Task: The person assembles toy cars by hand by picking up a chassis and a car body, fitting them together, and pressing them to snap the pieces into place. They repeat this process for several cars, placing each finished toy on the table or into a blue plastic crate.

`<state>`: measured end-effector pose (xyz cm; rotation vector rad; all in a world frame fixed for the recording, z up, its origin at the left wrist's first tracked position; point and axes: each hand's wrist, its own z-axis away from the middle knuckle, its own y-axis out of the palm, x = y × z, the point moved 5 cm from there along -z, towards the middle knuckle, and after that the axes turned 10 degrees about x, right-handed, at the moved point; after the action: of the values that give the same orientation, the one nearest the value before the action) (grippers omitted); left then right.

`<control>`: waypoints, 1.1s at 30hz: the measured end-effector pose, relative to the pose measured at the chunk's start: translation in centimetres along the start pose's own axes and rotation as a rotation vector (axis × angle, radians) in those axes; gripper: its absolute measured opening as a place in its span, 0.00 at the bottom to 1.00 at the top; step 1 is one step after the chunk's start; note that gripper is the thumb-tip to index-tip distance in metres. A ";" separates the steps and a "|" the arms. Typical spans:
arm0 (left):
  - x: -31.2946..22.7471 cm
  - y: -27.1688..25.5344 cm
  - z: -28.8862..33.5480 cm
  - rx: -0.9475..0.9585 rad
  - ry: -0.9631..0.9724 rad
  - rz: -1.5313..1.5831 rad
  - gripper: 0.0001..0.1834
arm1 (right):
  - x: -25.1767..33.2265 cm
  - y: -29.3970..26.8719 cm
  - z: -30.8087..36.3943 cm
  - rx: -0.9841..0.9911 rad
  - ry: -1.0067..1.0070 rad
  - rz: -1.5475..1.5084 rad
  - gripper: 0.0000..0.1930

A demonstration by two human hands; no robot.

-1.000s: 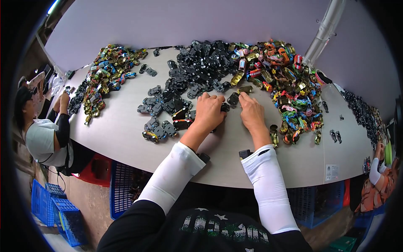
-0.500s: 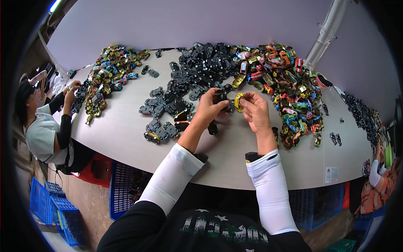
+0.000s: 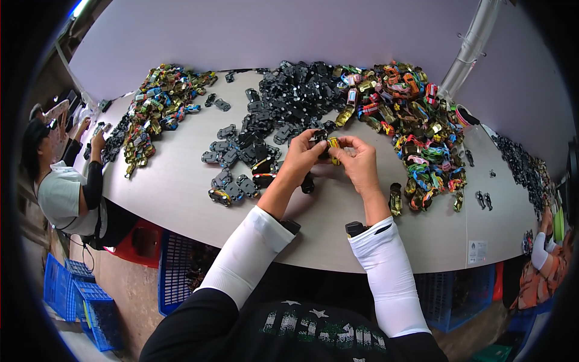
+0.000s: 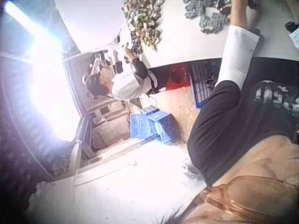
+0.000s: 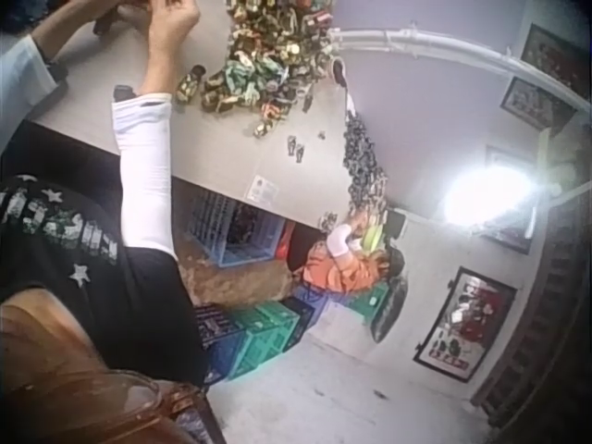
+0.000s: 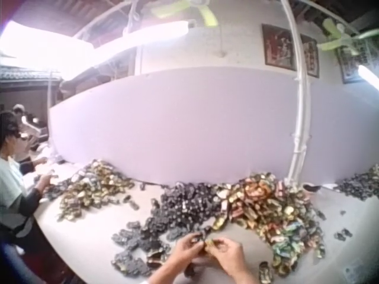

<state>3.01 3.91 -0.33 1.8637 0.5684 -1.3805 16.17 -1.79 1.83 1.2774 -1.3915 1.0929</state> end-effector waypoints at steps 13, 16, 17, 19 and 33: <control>-0.4 1.0 -0.1 -0.034 0.071 -0.248 0.12 | 0.8 0.7 0.2 -0.128 -0.295 0.314 0.15; -0.3 1.2 0.0 -0.016 0.133 -0.335 0.11 | 1.3 1.1 0.4 -0.170 -0.358 0.358 0.15; -0.2 1.0 0.0 -0.018 0.133 -0.335 0.11 | 1.4 1.1 0.5 -0.178 -0.326 0.364 0.15; -0.1 0.9 -0.1 -0.056 0.118 -0.367 0.12 | 1.5 1.2 0.7 -0.190 -0.294 0.372 0.15; -2.5 2.3 1.1 -0.106 0.310 -0.963 0.16 | 1.6 1.2 0.9 -0.255 -0.382 0.593 0.16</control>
<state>3.20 1.78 2.53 1.7759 1.8267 -1.5586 14.84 -2.90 3.26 0.9343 -2.2158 1.0287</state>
